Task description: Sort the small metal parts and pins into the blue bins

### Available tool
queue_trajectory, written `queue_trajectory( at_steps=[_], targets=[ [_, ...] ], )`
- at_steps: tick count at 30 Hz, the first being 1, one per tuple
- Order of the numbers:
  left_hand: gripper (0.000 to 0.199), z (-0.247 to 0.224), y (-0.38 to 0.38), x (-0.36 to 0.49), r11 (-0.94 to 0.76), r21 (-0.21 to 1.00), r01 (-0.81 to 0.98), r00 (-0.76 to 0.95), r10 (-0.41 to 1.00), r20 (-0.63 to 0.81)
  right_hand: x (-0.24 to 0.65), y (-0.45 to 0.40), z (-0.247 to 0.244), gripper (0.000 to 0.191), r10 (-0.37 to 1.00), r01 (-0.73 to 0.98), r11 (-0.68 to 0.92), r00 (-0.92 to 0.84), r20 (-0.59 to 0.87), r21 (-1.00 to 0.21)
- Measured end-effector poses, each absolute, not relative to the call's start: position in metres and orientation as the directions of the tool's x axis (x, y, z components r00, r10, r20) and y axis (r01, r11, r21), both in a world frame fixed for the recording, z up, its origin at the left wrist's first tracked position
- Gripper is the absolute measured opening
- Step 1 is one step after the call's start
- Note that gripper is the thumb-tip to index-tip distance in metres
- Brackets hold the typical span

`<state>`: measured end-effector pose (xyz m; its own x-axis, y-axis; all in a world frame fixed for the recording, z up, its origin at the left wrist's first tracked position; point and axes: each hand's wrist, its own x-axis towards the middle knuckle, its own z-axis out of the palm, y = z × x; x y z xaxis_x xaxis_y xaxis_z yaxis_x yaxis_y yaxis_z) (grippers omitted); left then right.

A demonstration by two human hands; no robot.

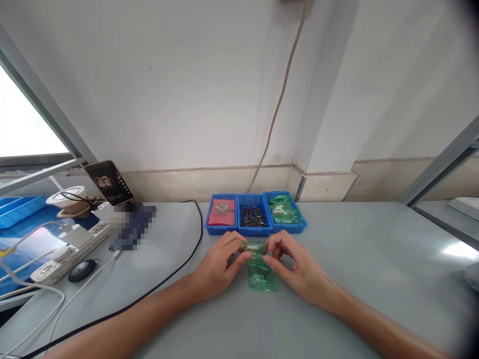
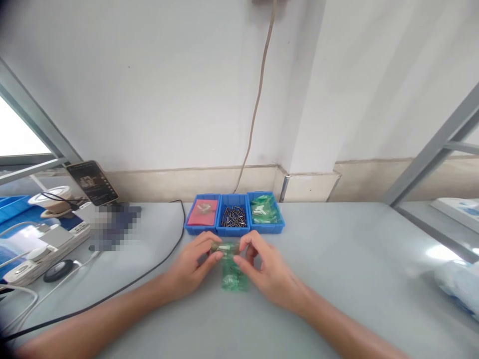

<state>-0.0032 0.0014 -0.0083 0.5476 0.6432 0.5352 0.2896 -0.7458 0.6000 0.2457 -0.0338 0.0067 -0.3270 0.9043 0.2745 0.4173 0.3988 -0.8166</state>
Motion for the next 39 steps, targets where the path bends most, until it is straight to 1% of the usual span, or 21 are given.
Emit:
queue_trajectory(
  at_steps=[3,9,15,20,23,27,29,31,33,39],
  targets=[
    [0.027,-0.007,0.001,-0.003,-0.755,0.597,0.272,0.553,0.630,0.545,0.247,-0.034,0.006,0.017,0.896,0.410,0.417,-0.333,0.293,-0.811],
    [0.028,-0.004,0.000,-0.003,-0.760,0.590,0.273,0.574,0.621,0.534,0.247,-0.032,0.005,0.020,0.912,0.471,0.396,-0.297,0.281,-0.788],
    [0.034,-0.006,-0.002,-0.005,-0.777,0.561,0.284,0.561,0.610,0.560,0.249,-0.026,0.002,0.025,0.915,0.479,0.404,-0.225,0.336,-0.779],
    [0.028,-0.007,-0.003,-0.005,-0.798,0.526,0.293,0.576,0.587,0.569,0.249,-0.024,0.005,0.027,0.939,0.504,0.344,-0.166,0.301,-0.793],
    [0.027,-0.003,-0.004,-0.005,-0.817,0.499,0.291,0.603,0.561,0.567,0.249,-0.025,0.008,0.030,0.940,0.479,0.341,-0.185,0.287,-0.809],
    [0.033,0.003,-0.005,-0.005,-0.820,0.488,0.299,0.636,0.553,0.539,0.250,-0.028,0.007,0.034,0.927,0.417,0.358,-0.263,0.266,-0.835],
    [0.035,0.003,-0.005,-0.005,-0.818,0.483,0.312,0.641,0.557,0.529,0.250,-0.027,0.005,0.034,0.929,0.430,0.356,-0.257,0.266,-0.830],
    [0.035,0.001,-0.006,-0.006,-0.818,0.476,0.322,0.639,0.559,0.528,0.250,-0.026,0.002,0.030,0.930,0.454,0.362,-0.230,0.285,-0.814],
    [0.035,-0.002,-0.006,-0.006,-0.825,0.466,0.319,0.633,0.552,0.543,0.250,-0.024,0.001,0.028,0.929,0.456,0.367,-0.220,0.297,-0.811],
    [0.048,-0.009,-0.003,-0.004,-0.848,0.460,0.264,0.601,0.518,0.610,0.249,-0.024,-0.003,0.039,0.931,0.421,0.337,-0.282,0.232,-0.842]
  ],
)
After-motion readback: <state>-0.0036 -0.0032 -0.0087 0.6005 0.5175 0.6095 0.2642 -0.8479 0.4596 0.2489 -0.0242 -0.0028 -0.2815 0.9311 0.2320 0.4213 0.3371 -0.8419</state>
